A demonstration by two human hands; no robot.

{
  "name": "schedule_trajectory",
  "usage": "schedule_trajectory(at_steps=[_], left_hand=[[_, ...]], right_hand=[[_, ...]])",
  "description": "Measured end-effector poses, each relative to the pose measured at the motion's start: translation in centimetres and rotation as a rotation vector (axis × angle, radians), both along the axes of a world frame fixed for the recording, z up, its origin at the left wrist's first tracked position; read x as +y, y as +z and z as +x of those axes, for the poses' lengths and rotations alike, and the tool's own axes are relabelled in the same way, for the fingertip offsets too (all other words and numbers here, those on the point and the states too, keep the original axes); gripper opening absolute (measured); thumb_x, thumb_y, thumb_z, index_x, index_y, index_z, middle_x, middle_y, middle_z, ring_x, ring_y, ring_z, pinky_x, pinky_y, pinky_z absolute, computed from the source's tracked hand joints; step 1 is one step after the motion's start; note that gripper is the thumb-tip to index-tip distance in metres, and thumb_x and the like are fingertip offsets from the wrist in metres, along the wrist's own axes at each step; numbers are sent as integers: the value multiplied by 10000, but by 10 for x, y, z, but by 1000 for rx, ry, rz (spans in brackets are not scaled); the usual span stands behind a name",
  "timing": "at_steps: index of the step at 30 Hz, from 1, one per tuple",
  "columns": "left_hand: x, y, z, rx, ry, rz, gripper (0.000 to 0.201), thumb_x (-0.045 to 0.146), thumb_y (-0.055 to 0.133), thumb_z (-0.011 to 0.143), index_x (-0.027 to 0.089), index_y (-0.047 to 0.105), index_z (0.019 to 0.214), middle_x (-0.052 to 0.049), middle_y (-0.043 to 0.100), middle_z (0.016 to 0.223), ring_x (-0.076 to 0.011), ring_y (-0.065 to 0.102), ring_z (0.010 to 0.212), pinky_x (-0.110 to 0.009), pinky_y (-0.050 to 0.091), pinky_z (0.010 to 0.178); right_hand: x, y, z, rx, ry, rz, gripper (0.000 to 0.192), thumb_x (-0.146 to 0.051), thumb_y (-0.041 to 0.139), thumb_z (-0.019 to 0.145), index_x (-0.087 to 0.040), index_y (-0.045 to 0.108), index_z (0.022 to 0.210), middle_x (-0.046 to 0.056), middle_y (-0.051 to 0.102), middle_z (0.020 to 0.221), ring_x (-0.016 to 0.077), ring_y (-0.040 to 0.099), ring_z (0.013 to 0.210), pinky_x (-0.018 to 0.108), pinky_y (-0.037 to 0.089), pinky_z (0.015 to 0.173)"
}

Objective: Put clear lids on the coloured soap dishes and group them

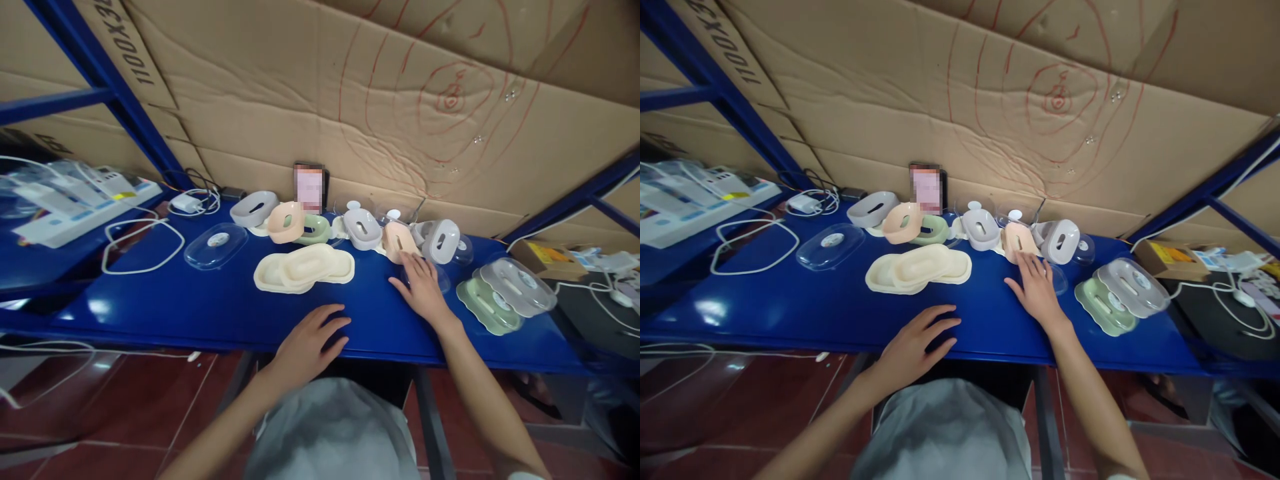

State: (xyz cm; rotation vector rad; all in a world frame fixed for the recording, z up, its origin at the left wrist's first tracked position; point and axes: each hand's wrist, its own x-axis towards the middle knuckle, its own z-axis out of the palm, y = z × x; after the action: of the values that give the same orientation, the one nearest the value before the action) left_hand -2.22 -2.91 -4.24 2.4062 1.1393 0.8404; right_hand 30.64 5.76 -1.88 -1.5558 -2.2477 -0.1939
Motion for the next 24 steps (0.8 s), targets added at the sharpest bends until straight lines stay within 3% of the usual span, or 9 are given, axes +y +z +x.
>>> schedule_trajectory(at_steps=[3,7,11,13,15,18,21,24], left_hand=[[0,0,0,-1,11,15,348,290,618,1066,270,637,1413,-106,609,1516,-281,645,1364,-496,586,1142],[-1,2,1,-4,37,50,475,291,618,1058,266,547,1527,-127,534,1597,-298,567,1458,-499,552,1185],[-3,3,2,22,50,91,586,276,652,1034,269,482,1595,-131,405,1711,-336,436,1571,-527,497,1234],[-3,4,2,68,40,123,608,276,658,1032,271,467,1609,-131,357,1745,-354,379,1606,-548,473,1248],[-2,5,3,122,3,157,588,272,643,1041,264,471,1602,-131,354,1751,-358,355,1618,-566,448,1262],[0,6,3,151,-48,169,446,266,609,1057,251,564,1500,-120,460,1686,-345,416,1576,-562,454,1252],[-1,6,4,93,-20,148,281,272,613,1057,252,654,1334,-112,589,1529,-320,525,1459,-521,505,1188],[-3,6,5,26,35,146,226,266,660,1028,253,669,1253,-109,629,1403,-305,578,1354,-503,521,1139]], right_hand=[[-4,-1,-6,57,106,-49,569,-508,535,1089,-227,492,1582,176,626,1517,352,563,1450,634,363,1240],[-33,0,-9,88,238,-77,315,-293,476,1118,-288,654,1377,79,732,1386,258,614,1415,555,375,1260],[-59,6,-6,144,367,-109,391,-144,429,1089,-309,665,1353,44,722,1432,258,538,1508,619,301,1297],[-67,8,3,162,331,-66,403,-156,445,1087,-317,653,1392,46,686,1492,263,515,1529,612,314,1298],[-74,8,17,187,209,-14,380,-220,481,1095,-324,647,1420,54,659,1529,274,519,1525,596,340,1292],[-89,0,37,172,-17,-30,397,-386,517,1104,-326,617,1483,81,604,1587,321,492,1542,623,360,1276],[-109,-14,43,114,-123,-134,582,-509,492,1105,-329,426,1655,110,409,1732,368,324,1633,687,302,1289],[-120,-22,35,122,-111,-250,682,-488,450,1123,-357,190,1740,95,193,1816,349,179,1679,672,279,1308]])
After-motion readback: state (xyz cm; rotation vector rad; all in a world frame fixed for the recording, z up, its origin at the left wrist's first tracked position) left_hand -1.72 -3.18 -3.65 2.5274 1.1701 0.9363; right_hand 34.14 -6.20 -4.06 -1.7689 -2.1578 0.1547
